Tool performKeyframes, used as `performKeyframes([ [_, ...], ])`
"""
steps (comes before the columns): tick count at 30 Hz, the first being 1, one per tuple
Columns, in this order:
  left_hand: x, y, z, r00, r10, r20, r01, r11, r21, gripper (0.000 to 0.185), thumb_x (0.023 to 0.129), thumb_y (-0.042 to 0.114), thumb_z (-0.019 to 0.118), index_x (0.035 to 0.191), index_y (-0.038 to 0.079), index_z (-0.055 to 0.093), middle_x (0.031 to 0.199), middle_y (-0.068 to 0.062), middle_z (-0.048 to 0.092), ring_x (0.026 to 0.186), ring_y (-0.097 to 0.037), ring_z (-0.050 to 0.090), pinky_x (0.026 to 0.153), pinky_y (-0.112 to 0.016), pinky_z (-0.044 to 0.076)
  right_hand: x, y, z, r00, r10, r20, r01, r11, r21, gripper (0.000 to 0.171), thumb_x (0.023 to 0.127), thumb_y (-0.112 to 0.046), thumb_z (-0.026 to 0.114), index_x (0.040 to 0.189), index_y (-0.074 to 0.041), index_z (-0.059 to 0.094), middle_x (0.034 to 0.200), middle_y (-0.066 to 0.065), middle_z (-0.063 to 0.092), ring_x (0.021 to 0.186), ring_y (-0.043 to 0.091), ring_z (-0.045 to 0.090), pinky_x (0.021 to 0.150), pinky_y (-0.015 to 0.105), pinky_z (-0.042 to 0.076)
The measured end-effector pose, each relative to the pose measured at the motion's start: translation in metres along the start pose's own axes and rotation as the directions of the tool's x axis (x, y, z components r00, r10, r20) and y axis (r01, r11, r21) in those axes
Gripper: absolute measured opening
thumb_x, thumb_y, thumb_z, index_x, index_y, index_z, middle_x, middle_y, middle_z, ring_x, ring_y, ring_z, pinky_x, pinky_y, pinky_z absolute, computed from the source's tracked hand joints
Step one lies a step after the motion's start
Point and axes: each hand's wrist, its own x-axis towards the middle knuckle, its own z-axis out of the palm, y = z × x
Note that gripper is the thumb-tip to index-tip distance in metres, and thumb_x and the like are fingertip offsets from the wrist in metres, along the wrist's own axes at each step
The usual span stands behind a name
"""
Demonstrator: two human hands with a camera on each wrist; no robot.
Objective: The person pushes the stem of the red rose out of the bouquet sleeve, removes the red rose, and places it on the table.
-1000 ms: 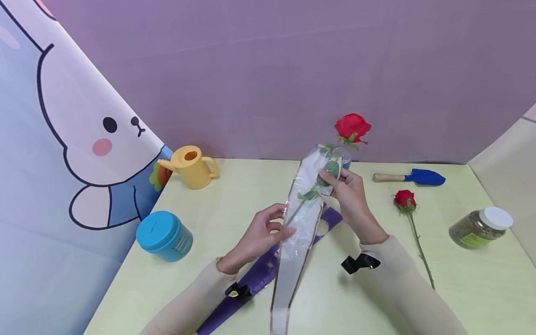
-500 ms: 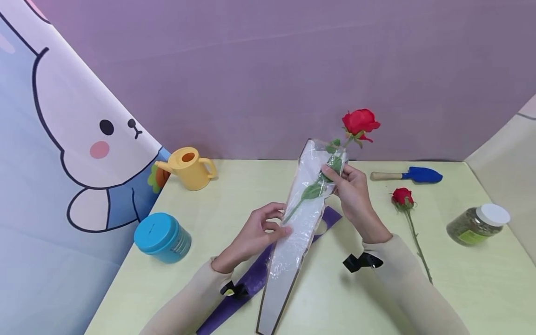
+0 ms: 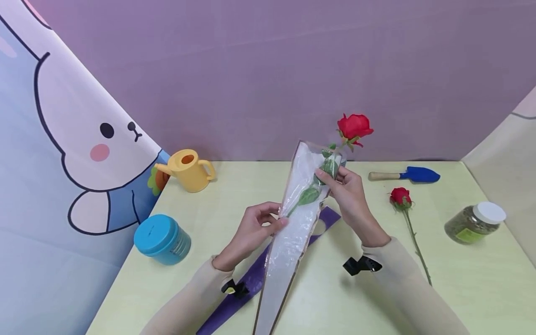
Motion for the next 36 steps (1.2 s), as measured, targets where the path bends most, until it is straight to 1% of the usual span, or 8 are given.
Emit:
performKeyframes([
  [7, 0.0, -0.003, -0.003, 0.999, -0.045, -0.028, 0.044, 0.999, -0.03, 0.027, 0.093, 0.005, 0.075, 0.118, -0.002, 0.072, 0.108, -0.026, 0.072, 0.068, -0.003, 0.065, 0.06, -0.021, 0.054, 0.001, -0.003, -0.005, 0.999, -0.004, 0.037, 0.004, 1.0, 0.001, 0.07, 0.101, -0.033, 0.068, 0.155, 0.004, 0.042, 0.115, -0.013, 0.074, 0.103, 0.0, 0.073, 0.088, 0.018, 0.06],
  [12, -0.003, -0.004, -0.007, 0.997, -0.082, -0.016, 0.081, 0.996, -0.046, 0.026, 0.094, 0.006, 0.075, 0.119, -0.002, 0.073, 0.108, -0.025, 0.071, 0.068, -0.004, 0.064, 0.059, -0.019, 0.053, 0.007, -0.007, -0.011, 1.0, 0.007, -0.029, -0.006, 0.999, 0.035, 0.075, 0.101, -0.044, 0.065, 0.158, -0.001, 0.04, 0.124, -0.011, 0.062, 0.104, -0.003, 0.069, 0.087, 0.014, 0.058],
  [14, -0.003, -0.004, -0.008, 0.996, -0.085, -0.006, 0.085, 0.995, -0.047, 0.027, 0.094, 0.007, 0.075, 0.119, -0.001, 0.073, 0.109, -0.025, 0.071, 0.069, -0.004, 0.065, 0.059, -0.019, 0.053, 0.01, -0.009, -0.014, 0.998, -0.005, -0.064, 0.01, 0.996, 0.089, 0.066, 0.101, -0.043, 0.065, 0.152, -0.005, 0.05, 0.123, -0.009, 0.06, 0.101, -0.001, 0.068, 0.085, 0.014, 0.058],
  [17, -0.004, -0.004, -0.011, 0.996, -0.09, 0.014, 0.091, 0.995, -0.051, 0.029, 0.094, 0.008, 0.075, 0.121, -0.001, 0.072, 0.11, -0.026, 0.071, 0.07, -0.004, 0.066, 0.058, -0.019, 0.053, 0.014, -0.01, -0.017, 0.994, -0.019, -0.107, 0.037, 0.984, 0.172, 0.042, 0.1, -0.039, 0.067, 0.133, -0.013, 0.067, 0.121, -0.006, 0.061, 0.096, 0.002, 0.069, 0.083, 0.016, 0.06],
  [19, -0.005, -0.004, -0.013, 0.995, -0.098, 0.025, 0.099, 0.994, -0.053, 0.031, 0.094, 0.008, 0.075, 0.123, 0.0, 0.072, 0.111, -0.026, 0.071, 0.071, -0.004, 0.066, 0.058, -0.019, 0.053, 0.016, -0.01, -0.019, 0.991, -0.021, -0.129, 0.045, 0.981, 0.188, 0.027, 0.1, -0.036, 0.068, 0.119, -0.018, 0.072, 0.119, -0.005, 0.062, 0.095, 0.004, 0.069, 0.082, 0.016, 0.06],
  [21, -0.005, -0.003, -0.015, 0.994, -0.099, 0.038, 0.101, 0.993, -0.054, 0.033, 0.094, 0.008, 0.075, 0.125, -0.001, 0.071, 0.112, -0.027, 0.072, 0.071, -0.004, 0.066, 0.057, -0.019, 0.054, 0.017, -0.01, -0.021, 0.99, -0.027, -0.141, 0.052, 0.982, 0.18, 0.019, 0.1, -0.033, 0.069, 0.114, -0.02, 0.074, 0.119, -0.006, 0.06, 0.096, 0.004, 0.069, 0.082, 0.016, 0.06],
  [31, -0.009, -0.009, -0.023, 0.991, -0.118, 0.063, 0.12, 0.993, -0.023, 0.038, 0.093, 0.008, 0.076, 0.129, 0.0, 0.07, 0.112, -0.027, 0.072, 0.07, -0.004, 0.066, 0.055, -0.019, 0.052, 0.021, -0.01, -0.032, 0.986, -0.036, -0.165, 0.057, 0.991, 0.122, 0.018, 0.103, -0.029, 0.066, 0.117, -0.019, 0.07, 0.116, -0.009, 0.065, 0.1, 0.004, 0.069, 0.081, 0.013, 0.058],
  [36, -0.011, -0.011, -0.027, 0.992, -0.112, 0.064, 0.114, 0.993, -0.017, 0.037, 0.093, 0.008, 0.077, 0.128, 0.0, 0.07, 0.112, -0.026, 0.073, 0.069, -0.004, 0.065, 0.053, -0.019, 0.05, 0.023, -0.014, -0.035, 0.985, -0.04, -0.166, 0.066, 0.986, 0.151, 0.018, 0.101, -0.028, 0.068, 0.115, -0.018, 0.071, 0.115, -0.007, 0.065, 0.099, 0.006, 0.068, 0.081, 0.014, 0.058],
])
